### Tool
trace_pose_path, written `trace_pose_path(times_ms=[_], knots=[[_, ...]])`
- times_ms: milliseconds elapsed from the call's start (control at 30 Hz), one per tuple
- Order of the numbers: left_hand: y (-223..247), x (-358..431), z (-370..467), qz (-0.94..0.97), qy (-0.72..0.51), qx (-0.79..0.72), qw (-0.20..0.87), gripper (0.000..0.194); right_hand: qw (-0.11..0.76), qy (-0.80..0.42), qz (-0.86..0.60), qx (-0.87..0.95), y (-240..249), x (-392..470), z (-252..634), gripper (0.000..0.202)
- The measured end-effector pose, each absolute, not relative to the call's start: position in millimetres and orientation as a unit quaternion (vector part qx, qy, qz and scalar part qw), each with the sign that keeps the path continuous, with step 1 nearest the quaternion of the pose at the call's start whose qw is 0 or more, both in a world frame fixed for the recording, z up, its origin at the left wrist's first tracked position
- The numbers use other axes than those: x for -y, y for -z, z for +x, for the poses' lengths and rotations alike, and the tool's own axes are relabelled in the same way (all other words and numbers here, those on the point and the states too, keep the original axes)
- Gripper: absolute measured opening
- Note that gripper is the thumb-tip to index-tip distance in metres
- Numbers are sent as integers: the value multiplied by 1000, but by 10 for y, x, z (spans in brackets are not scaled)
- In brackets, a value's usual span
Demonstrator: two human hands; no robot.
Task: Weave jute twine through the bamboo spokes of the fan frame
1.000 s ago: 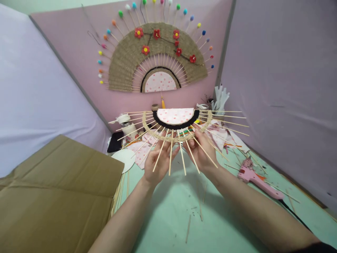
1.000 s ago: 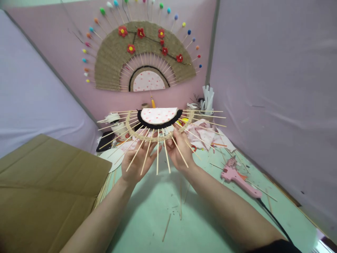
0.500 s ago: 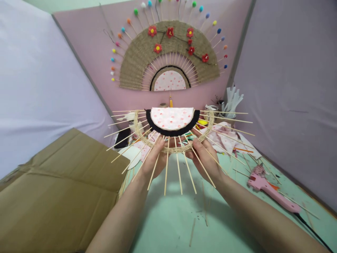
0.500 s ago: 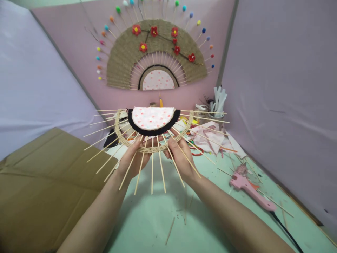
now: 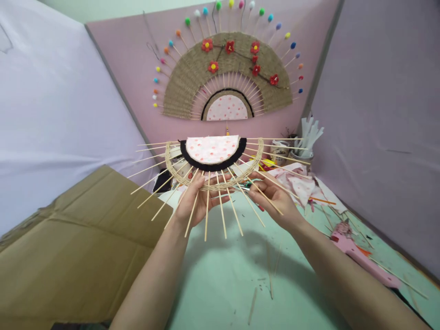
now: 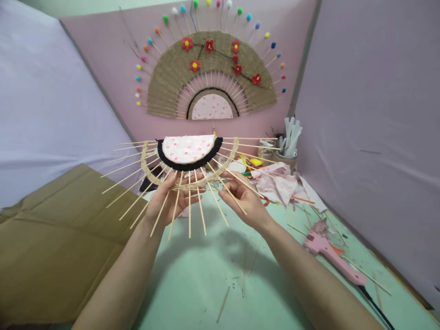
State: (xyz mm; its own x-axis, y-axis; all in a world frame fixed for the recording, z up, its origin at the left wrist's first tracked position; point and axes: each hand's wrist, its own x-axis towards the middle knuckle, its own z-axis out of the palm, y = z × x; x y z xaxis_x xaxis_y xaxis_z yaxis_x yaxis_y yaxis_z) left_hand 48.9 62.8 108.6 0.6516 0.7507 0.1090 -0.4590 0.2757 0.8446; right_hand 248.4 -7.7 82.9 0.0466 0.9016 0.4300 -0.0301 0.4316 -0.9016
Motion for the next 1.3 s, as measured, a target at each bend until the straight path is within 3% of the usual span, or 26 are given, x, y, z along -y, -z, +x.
trace_pose_path(times_ms=[300, 467, 567, 667, 833, 1067, 1300], knots=[[-1257, -567, 392, 496, -397, -198, 747, 49, 593, -337, -428, 593, -863, 25, 2628, 34], [-1301, -554, 392, 482, -430, -219, 732, 47, 432, -254, -503, 704, -743, -74, 2712, 18], [-1304, -581, 382, 467, -465, -226, 717, 46, 334, -232, -508, 759, -725, -88, 2724, 19], [-1305, -612, 360, 464, -495, -235, 696, 48, 294, -258, -488, 781, -808, -29, 2706, 20], [-1299, -629, 336, 479, -527, -228, 664, 50, 319, -313, -457, 769, -969, 115, 2674, 25], [-1317, -614, 340, 480, -550, -230, 643, 55, 418, -320, -486, 698, -920, 92, 2677, 37], [-1380, -558, 313, 479, -511, -230, 675, 50, 469, -334, -511, 638, -853, -31, 2634, 36]])
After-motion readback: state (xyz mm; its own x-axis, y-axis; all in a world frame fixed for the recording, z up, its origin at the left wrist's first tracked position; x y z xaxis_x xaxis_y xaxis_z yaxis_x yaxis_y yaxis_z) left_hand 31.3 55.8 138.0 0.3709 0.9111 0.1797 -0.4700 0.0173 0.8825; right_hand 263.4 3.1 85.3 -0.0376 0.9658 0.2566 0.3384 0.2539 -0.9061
